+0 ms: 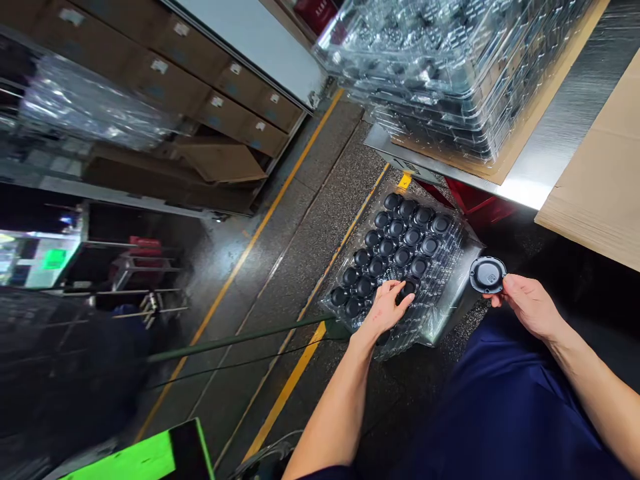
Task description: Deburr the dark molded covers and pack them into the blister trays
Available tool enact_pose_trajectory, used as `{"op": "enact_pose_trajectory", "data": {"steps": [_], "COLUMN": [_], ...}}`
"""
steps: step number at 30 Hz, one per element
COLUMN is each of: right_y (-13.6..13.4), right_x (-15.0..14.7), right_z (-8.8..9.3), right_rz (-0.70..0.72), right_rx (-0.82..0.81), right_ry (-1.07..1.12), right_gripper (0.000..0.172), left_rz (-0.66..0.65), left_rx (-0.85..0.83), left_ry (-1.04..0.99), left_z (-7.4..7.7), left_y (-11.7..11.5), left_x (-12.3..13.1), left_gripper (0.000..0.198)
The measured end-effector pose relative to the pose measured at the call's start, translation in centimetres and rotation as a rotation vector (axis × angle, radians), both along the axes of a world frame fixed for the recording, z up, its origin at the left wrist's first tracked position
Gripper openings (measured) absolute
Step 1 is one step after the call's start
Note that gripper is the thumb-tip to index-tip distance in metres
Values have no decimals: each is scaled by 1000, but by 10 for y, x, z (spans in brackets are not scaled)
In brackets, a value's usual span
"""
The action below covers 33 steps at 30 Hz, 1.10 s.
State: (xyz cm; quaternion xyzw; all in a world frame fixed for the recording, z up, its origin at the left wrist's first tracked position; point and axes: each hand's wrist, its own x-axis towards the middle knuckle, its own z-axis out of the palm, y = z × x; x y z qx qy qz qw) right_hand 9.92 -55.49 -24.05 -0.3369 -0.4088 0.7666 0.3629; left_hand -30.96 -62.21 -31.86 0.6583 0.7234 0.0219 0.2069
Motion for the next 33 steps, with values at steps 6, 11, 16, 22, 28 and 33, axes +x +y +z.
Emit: {"op": "enact_pose_trajectory", "data": {"steps": [6,11,16,22,28,33], "right_y": [-1,-2,-5,-6,-6,-7], "right_x": [6,13,16,19,19,21], "right_z": [-7,-19,-24,-27,-33,-36], "right_rz": [15,24,6,0,13,3], "right_rx": [1,-16,-26,-58,-44,-42], "right_ry": [-78,-141,-167,-162,-204,-261], "right_gripper": [41,40,42,37,39,40], "left_rz": [-51,-102,-48,276,592,629], "left_rx": [-15,-49,15,192,274,272], "left_ry": [-70,-121,-192,-378,-721,-889], "left_z": [6,15,23,28,27,37], "left_y": [1,19,22,3,6,13], "left_x": [-3,-11,-4,6,24,38], "left_gripper": [52,57,46,41,65,57]}}
